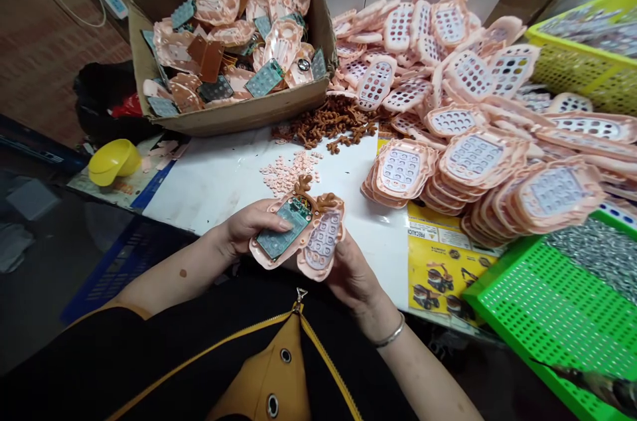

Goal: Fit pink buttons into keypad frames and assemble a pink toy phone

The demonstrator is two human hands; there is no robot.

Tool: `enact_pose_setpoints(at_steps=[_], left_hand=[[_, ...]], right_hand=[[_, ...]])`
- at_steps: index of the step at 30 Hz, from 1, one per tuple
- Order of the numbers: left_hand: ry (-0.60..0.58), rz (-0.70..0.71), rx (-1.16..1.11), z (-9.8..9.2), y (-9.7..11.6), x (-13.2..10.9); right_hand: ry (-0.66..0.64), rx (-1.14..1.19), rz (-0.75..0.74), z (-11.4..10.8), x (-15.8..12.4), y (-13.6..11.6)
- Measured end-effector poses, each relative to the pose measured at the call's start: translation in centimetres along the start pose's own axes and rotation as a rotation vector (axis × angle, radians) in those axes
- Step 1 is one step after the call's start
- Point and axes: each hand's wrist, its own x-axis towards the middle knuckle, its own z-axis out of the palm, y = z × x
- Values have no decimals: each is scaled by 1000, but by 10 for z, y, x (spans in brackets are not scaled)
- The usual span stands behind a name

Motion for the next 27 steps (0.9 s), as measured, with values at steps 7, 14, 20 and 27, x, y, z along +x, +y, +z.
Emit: enact_pose_setpoints(at_steps=[7, 14, 20, 27], left_hand=[[-32, 100, -101, -16, 1, -6], [65, 176, -119, -14, 3, -4], [216, 289, 153, -2, 3, -4], [415, 390, 623, 12, 2, -1]], right_hand=[[119, 62, -57, -6, 5, 7], [22, 66, -79, 2, 7, 9], [49, 111, -42, 11, 12, 12], [-20, 106, -126, 21, 20, 13]])
